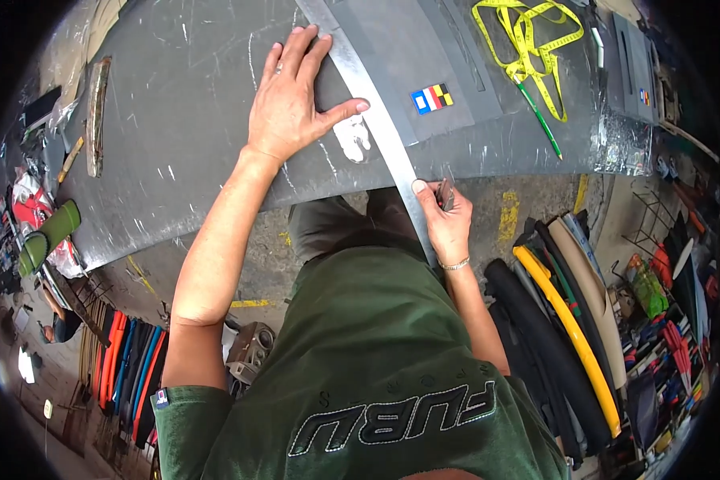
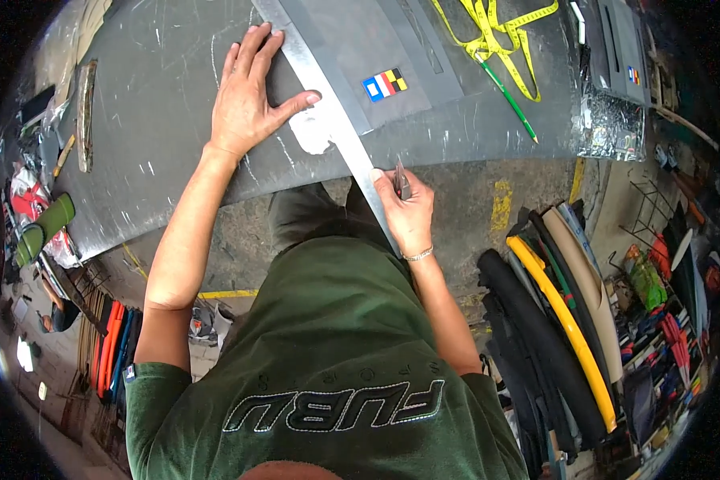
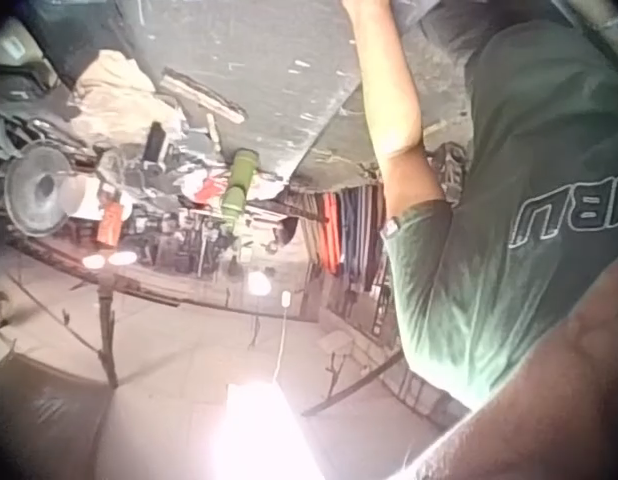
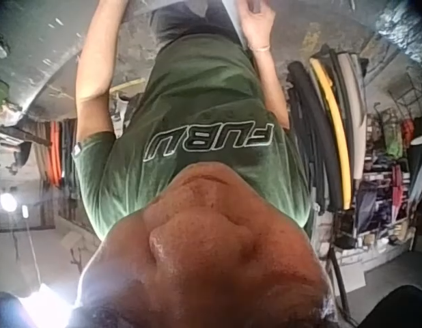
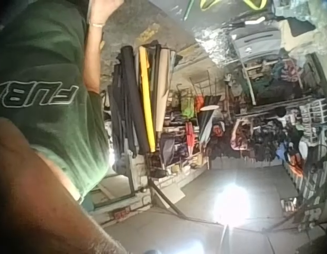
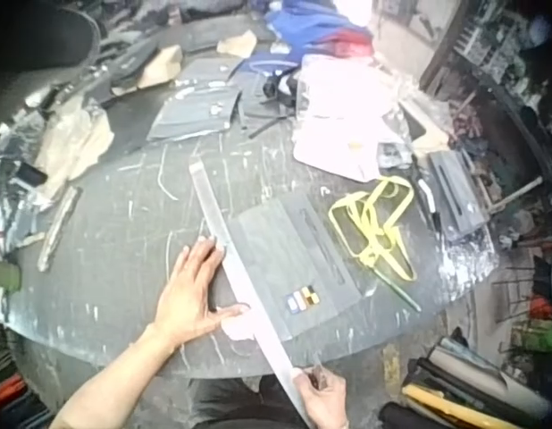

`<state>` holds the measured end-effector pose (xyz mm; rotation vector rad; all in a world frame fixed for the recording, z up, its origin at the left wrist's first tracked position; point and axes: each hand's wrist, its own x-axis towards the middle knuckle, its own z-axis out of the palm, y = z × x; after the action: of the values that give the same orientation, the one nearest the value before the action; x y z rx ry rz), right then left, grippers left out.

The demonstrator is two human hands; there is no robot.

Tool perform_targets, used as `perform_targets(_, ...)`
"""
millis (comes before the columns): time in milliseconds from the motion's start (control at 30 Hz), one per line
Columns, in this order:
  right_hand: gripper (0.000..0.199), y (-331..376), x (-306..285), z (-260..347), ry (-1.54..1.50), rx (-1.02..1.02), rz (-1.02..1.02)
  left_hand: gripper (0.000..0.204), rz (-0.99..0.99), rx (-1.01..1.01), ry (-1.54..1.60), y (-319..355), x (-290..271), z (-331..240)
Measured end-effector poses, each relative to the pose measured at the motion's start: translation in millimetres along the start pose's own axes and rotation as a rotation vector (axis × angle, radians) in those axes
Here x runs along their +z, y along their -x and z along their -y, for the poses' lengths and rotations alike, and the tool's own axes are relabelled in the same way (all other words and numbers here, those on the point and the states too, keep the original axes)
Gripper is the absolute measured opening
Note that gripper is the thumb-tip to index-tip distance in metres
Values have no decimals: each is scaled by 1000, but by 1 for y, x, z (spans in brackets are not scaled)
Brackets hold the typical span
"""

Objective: Using a utility knife and a metal ruler to cut precise shapes out of a grey synthetic material.

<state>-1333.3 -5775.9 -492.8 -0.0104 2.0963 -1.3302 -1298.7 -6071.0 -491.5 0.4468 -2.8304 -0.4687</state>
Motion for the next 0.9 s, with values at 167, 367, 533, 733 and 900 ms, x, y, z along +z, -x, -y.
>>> perform_targets(167, 21, -2, -1, -4, -1, -31, -1, 102, 22, -16, 38, -1, -2, 1)
perform_targets(367, 22, -1, 0, 2, 17, -40, -9, 101, 18, -3, 38, -1, -3, 0)
perform_targets(533, 22, -2, -1, 0, 67, -45, -20, 102, 31, -9, 32, -1, -2, -1)
perform_targets(733, 23, -2, 0, -3, 11, -30, -14, 103, 33, -16, 26, -1, -2, 0)
perform_targets(900, 24, -2, 0, -2, 31, -43, -14, 102, 32, -16, 31, -1, -2, 0)
